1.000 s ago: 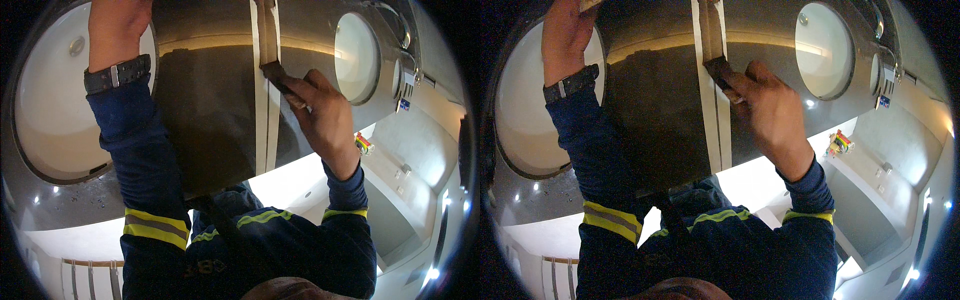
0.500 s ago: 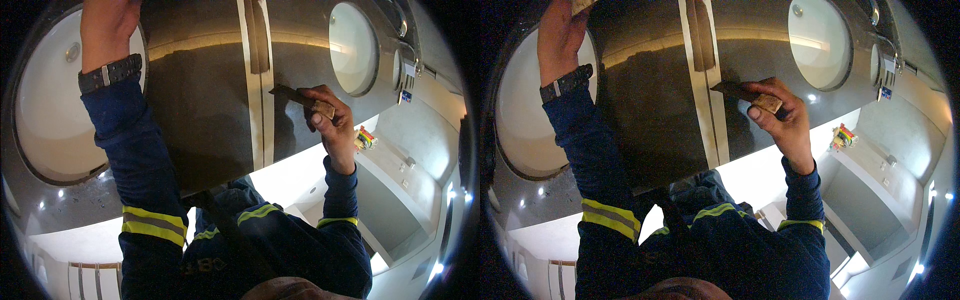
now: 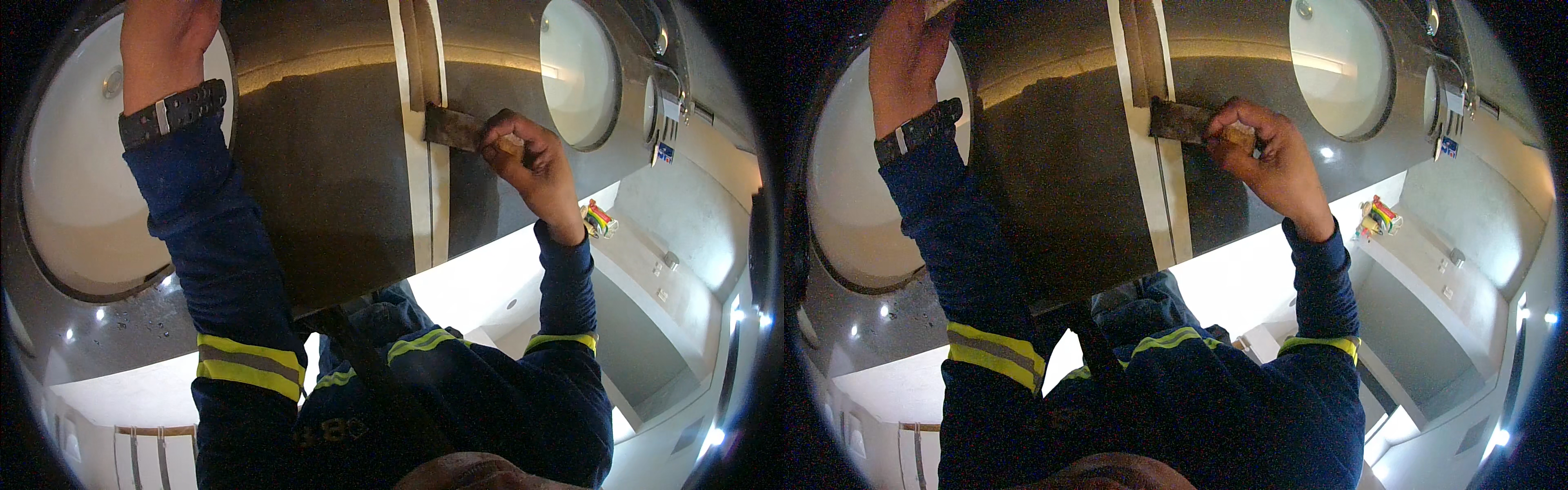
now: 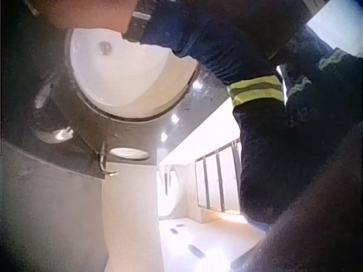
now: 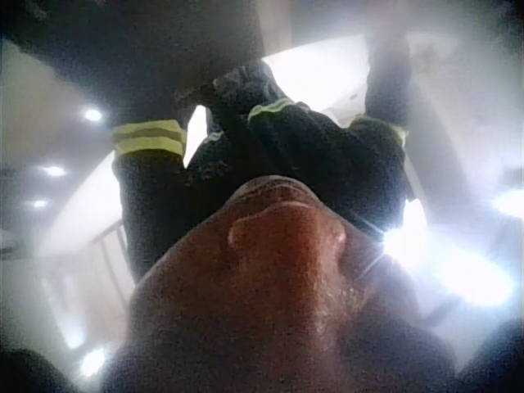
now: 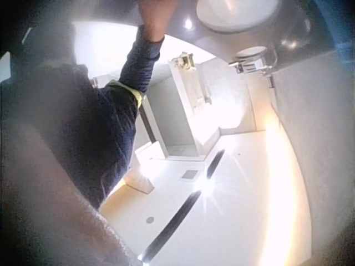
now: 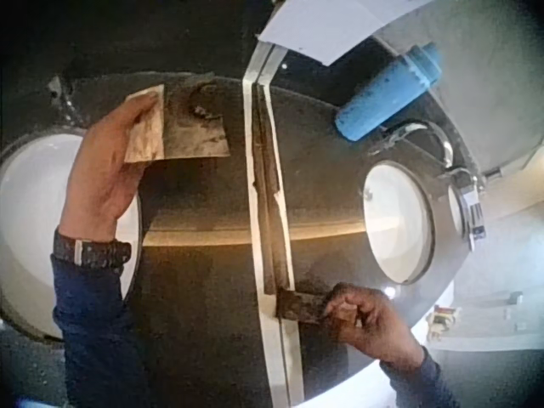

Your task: The person applies a white adhesive or sealant along the seam of a bathroom vanity countertop using a small putty knife. They repeatedly scoop material from a larger trowel and spread it into the joint between the countertop and wall.

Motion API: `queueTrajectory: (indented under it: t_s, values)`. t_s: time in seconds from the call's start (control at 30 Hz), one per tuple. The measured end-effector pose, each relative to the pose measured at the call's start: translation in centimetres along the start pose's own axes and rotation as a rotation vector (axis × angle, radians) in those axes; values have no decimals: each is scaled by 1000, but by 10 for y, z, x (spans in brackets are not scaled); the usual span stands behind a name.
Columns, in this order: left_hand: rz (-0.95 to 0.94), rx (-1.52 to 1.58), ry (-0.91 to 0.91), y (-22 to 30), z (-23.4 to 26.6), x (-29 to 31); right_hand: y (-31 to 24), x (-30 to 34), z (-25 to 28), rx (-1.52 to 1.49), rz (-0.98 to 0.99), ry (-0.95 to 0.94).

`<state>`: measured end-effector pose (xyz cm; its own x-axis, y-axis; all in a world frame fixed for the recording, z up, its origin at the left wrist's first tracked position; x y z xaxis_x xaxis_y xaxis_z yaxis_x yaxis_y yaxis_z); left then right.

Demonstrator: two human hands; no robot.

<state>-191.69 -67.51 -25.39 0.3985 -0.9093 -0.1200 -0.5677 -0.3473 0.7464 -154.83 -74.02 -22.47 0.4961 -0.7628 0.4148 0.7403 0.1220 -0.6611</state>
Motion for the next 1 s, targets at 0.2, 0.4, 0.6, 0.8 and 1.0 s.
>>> queueTrajectory:
  t_s: [0.2,0.4,0.6,0.8,1.0]
  values:
    - [-41,4,-8,2,-2,1,-5,-14,3,105,60,62]
    - [8,138,-196,1,-9,6,7,-26,6,241,-40,126]
    - [53,-1,57,-12,11,-8,13,-30,9,129,-35,123]
    - [-145,-19,-156,0,-5,3,8,-27,10,244,-24,224]
    - [-67,-28,-187,-2,-5,3,-5,-24,19,342,-80,271]
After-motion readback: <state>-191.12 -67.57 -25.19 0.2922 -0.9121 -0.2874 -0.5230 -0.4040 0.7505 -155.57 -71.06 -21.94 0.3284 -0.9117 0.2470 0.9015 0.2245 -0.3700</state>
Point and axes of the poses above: each hand's wrist, its own x-axis away from the middle knuckle, its own z-axis out of the back of the hand, y = z × x, the point moved 9 cm from there along -x, towards the middle knuckle, and after that the axes turned 7 degrees about x, right-handed, at the moved point
